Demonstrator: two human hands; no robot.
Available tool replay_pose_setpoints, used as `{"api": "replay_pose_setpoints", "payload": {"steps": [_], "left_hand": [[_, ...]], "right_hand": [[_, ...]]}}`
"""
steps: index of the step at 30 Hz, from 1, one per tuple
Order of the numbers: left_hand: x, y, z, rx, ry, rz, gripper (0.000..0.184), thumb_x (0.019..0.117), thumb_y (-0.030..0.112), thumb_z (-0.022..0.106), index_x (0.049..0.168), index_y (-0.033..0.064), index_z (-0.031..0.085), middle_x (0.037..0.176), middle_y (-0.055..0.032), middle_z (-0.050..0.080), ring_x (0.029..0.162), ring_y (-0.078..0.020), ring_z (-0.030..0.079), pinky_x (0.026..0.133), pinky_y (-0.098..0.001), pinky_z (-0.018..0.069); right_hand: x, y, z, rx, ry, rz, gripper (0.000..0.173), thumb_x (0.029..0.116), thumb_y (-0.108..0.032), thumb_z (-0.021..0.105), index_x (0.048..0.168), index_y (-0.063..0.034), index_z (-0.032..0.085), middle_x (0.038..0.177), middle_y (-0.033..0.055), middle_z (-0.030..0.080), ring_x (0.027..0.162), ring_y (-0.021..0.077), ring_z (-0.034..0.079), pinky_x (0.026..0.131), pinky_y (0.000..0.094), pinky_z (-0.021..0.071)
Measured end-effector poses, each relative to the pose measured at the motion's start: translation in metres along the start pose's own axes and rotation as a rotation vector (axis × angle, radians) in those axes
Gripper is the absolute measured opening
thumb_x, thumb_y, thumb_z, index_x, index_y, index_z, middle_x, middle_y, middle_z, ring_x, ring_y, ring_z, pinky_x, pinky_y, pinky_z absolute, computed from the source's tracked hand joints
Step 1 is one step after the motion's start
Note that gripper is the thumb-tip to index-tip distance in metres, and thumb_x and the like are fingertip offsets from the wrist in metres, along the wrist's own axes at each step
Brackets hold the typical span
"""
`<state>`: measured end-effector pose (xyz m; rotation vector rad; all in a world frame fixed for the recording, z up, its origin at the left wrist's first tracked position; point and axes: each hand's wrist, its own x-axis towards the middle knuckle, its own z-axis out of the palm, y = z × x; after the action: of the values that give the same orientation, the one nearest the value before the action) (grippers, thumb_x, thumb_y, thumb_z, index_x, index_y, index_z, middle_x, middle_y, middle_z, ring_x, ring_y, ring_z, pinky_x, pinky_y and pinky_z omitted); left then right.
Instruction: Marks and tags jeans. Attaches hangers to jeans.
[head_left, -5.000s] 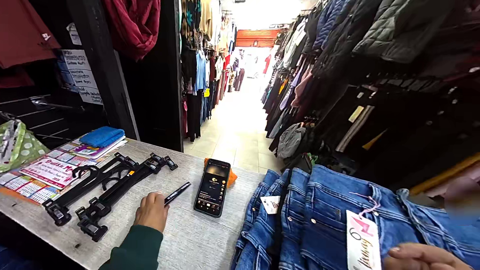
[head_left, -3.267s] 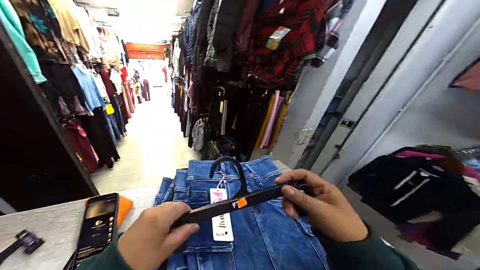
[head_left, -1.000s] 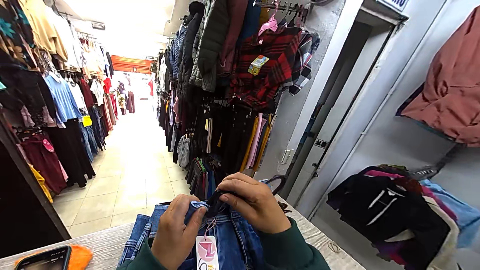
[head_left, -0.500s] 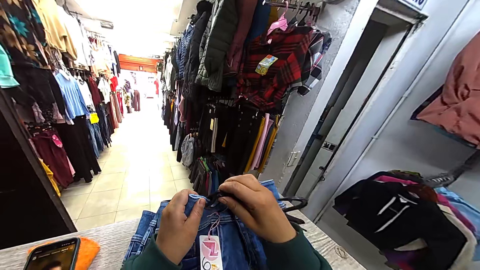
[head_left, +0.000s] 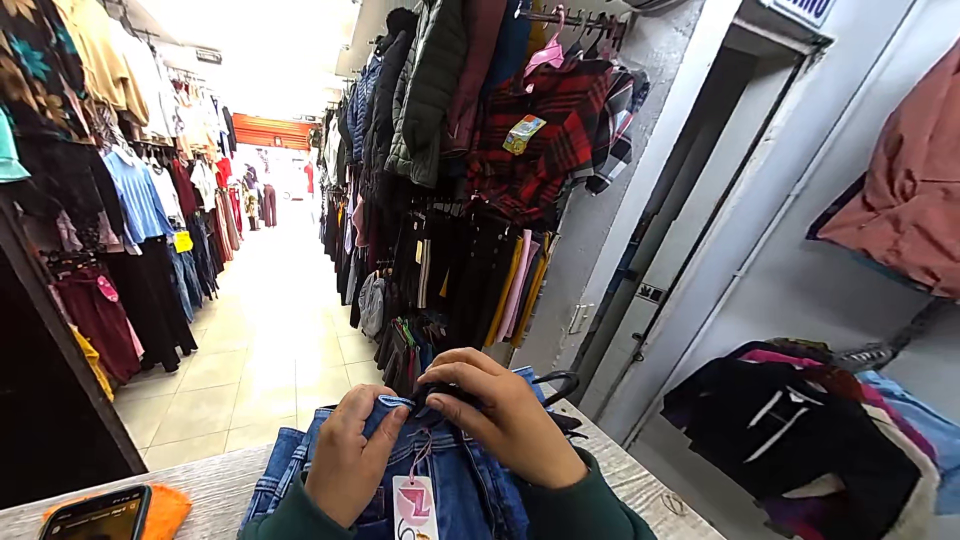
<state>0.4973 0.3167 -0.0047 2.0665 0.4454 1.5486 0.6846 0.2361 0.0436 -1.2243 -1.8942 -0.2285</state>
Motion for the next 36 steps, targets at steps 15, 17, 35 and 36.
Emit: {"api": "replay_pose_setpoints", "payload": {"steps": [15,17,35,36], "left_hand": [[-0.002,0.005,0.003,0.009,0.075,0.087,0.028,0.098,0.024,0.063,0.095,-0.0018,0.071,0.088,-0.0079,0.07,0.085,-0.0012,0.065,0.081,-0.0124,0.0516],[0.0,0.006,-0.001,-0.009,0.055,-0.035,0.028,0.0977,0.025,0.062,0.099,-0.0011,0.072,0.091,-0.0065,0.071,0.086,-0.0016,0.066,0.08,-0.0152,0.053],[0.022,-0.039,-0.024,0.504,-0.463,-0.406,0.054,0.0938,0.013,0.069,0.139,-0.011,0.052,0.137,-0.0367,0.052,0.127,-0.0509,0.053,0.108,-0.0589,0.0426],[0.028,-0.034,-0.023,0.524,-0.454,-0.294,0.052,0.092,0.012,0.07,0.136,-0.0118,0.055,0.137,-0.0378,0.052,0.128,-0.0538,0.052,0.108,-0.0625,0.0405]], "right_hand": [[0.001,0.0,0.019,-0.003,-0.045,0.027,0.027,0.1072,-0.029,0.053,0.108,-0.009,0.071,0.094,0.0008,0.072,0.09,0.0098,0.067,0.093,0.0373,0.0518],[0.001,-0.002,0.026,-0.077,0.01,0.017,0.031,0.108,-0.031,0.05,0.116,-0.0105,0.071,0.104,0.0004,0.074,0.101,0.0117,0.069,0.098,0.0409,0.0507],[-0.061,0.116,-0.043,-0.058,-0.075,1.208,0.067,0.0979,-0.043,0.067,0.143,0.0043,0.05,0.132,0.0254,0.062,0.123,0.0376,0.06,0.107,0.0546,0.0444],[-0.059,0.114,-0.043,-0.057,-0.081,1.228,0.07,0.0977,-0.044,0.067,0.145,0.0046,0.048,0.134,0.0271,0.06,0.125,0.0394,0.058,0.108,0.0558,0.0434]]}}
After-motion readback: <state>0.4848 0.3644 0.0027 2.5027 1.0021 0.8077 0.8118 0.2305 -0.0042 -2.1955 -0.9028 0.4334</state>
